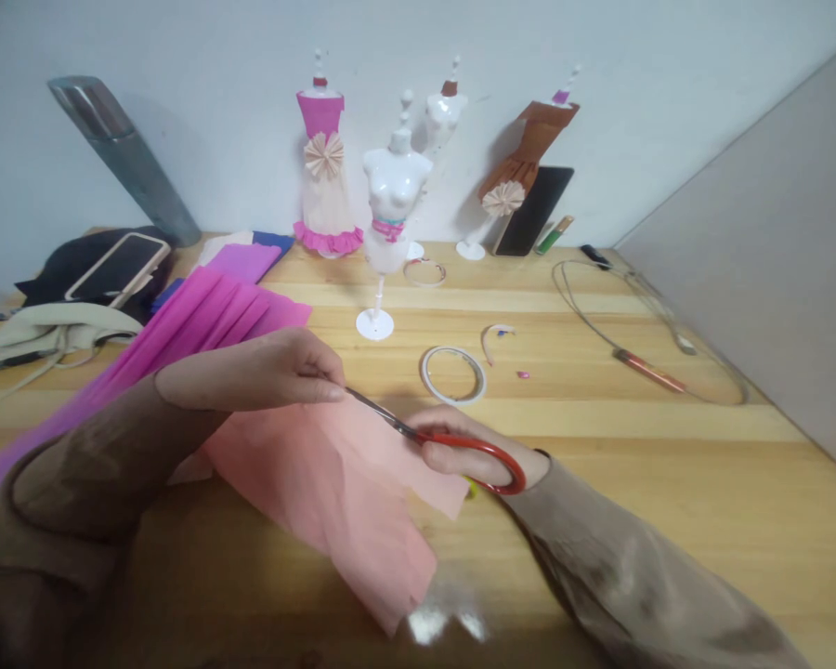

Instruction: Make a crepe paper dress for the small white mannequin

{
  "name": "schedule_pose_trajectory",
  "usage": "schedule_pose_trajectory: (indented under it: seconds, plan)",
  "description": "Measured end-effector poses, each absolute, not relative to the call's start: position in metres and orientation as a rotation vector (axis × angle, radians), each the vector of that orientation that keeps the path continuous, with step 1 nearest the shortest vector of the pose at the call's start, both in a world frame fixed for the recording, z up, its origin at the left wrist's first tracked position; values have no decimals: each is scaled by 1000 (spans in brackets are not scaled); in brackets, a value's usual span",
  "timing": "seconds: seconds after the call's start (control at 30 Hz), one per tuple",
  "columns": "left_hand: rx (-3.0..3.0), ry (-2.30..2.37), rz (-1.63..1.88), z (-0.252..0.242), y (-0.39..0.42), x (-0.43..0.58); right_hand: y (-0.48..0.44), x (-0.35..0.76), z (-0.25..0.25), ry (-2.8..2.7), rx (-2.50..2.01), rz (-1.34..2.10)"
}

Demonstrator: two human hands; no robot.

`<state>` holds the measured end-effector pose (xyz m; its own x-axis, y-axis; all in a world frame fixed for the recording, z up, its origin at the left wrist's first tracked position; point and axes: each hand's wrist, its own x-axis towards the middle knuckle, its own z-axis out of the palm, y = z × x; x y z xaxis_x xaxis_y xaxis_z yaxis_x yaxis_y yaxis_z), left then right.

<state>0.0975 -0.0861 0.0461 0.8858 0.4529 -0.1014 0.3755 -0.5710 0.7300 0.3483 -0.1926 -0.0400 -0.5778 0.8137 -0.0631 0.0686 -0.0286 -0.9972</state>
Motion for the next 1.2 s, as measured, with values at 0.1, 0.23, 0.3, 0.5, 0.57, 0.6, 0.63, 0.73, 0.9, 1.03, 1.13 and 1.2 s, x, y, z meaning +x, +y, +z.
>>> schedule_pose_trajectory:
  seconds: [0.1,0.23,0.3,0.5,0.57,0.6,0.63,0.73,0.9,1.03,1.13,1.2]
  plan:
    - [2256,595,120,45,-87,98,-193,348,-39,-1674,-948,1654]
    - [2258,605,136,43,-88,98,-195,347,-35,-1658,-996,1639]
    - [2252,618,142,43,-90,99,-196,346,-33,-1650,-1005,1644]
    - [2280,675,139,43,-94,103,-195,343,-32,-1638,-988,1668]
    - [2281,661,149,42,-94,104,-194,342,-31,-1652,-965,1676]
    - [2285,651,157,42,-95,104,-193,342,-31,-1661,-950,1677]
    - [2294,640,164,41,-95,104,-192,342,-31,-1672,-937,1679]
    - [2343,617,187,40,-96,105,-190,343,-31,-1695,-948,1658]
    - [2373,624,252,44,-96,103,-188,349,-27,-1703,-1095,1533]
    - [2366,612,285,49,-94,100,-184,348,-18,-1768,-1104,1496]
    - [2385,598,323,51,-92,96,-176,341,-8,-1801,-1089,1494]
    - [2394,595,348,53,-92,94,-169,336,0,-1835,-1040,1526]
